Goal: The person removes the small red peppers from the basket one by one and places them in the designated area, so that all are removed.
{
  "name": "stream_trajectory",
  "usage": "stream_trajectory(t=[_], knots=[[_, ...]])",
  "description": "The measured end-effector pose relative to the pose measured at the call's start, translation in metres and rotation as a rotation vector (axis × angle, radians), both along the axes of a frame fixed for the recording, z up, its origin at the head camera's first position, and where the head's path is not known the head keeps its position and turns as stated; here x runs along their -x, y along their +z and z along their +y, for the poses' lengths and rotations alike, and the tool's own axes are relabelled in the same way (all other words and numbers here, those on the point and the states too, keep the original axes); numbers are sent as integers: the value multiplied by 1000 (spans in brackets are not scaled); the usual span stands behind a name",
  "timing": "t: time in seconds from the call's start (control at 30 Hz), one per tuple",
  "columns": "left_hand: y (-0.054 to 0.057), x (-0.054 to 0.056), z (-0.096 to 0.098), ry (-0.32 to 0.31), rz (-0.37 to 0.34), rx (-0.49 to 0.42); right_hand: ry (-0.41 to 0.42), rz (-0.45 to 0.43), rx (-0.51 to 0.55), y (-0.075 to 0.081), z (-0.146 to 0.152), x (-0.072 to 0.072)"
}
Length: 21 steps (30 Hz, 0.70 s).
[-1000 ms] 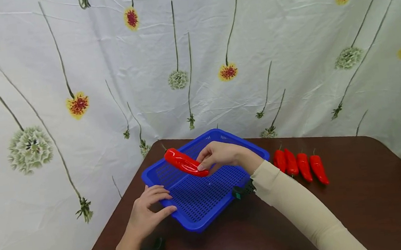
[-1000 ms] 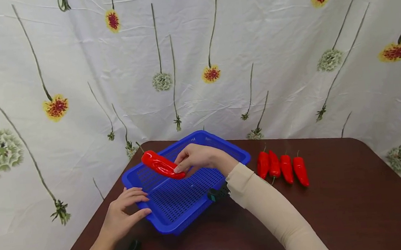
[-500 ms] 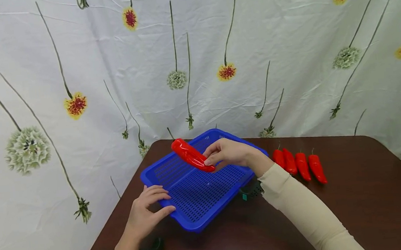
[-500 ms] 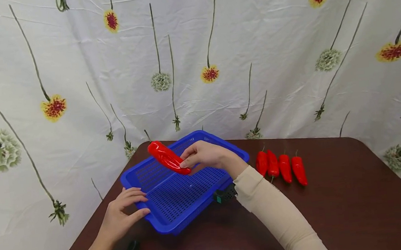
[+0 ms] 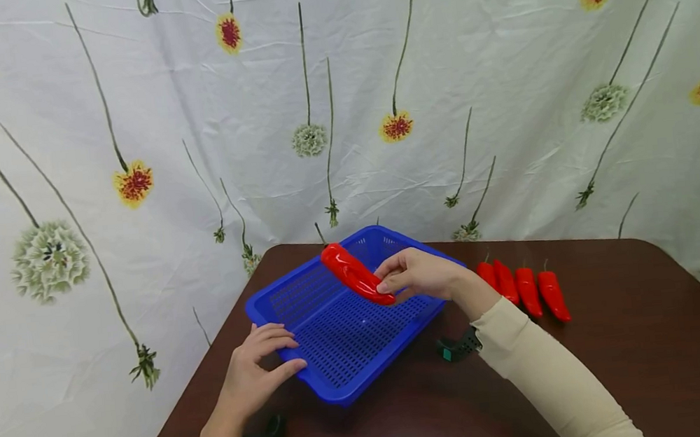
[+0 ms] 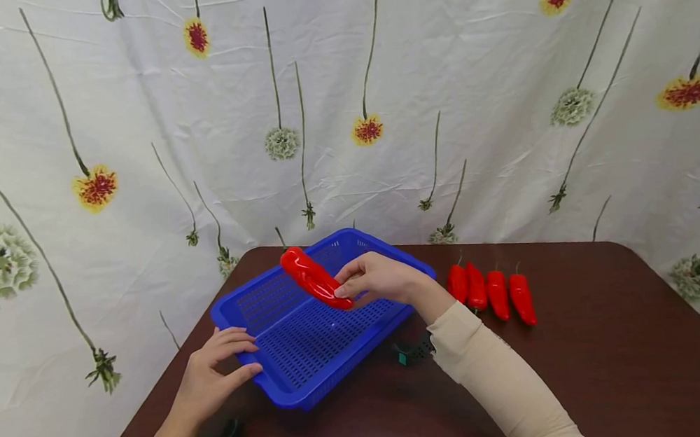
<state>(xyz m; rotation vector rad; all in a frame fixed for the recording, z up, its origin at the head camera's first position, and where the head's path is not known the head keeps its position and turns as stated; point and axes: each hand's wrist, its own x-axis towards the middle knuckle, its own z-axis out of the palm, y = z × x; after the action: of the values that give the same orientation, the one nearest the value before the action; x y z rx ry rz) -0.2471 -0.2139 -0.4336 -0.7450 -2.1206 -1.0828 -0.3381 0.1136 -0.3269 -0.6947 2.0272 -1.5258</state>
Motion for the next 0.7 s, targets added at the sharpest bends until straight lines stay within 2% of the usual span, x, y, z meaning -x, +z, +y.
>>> stream_trajectory(t=[0.7], knots=[[0, -1, 2, 12, 11, 13, -71, 19, 102, -22, 40, -10]])
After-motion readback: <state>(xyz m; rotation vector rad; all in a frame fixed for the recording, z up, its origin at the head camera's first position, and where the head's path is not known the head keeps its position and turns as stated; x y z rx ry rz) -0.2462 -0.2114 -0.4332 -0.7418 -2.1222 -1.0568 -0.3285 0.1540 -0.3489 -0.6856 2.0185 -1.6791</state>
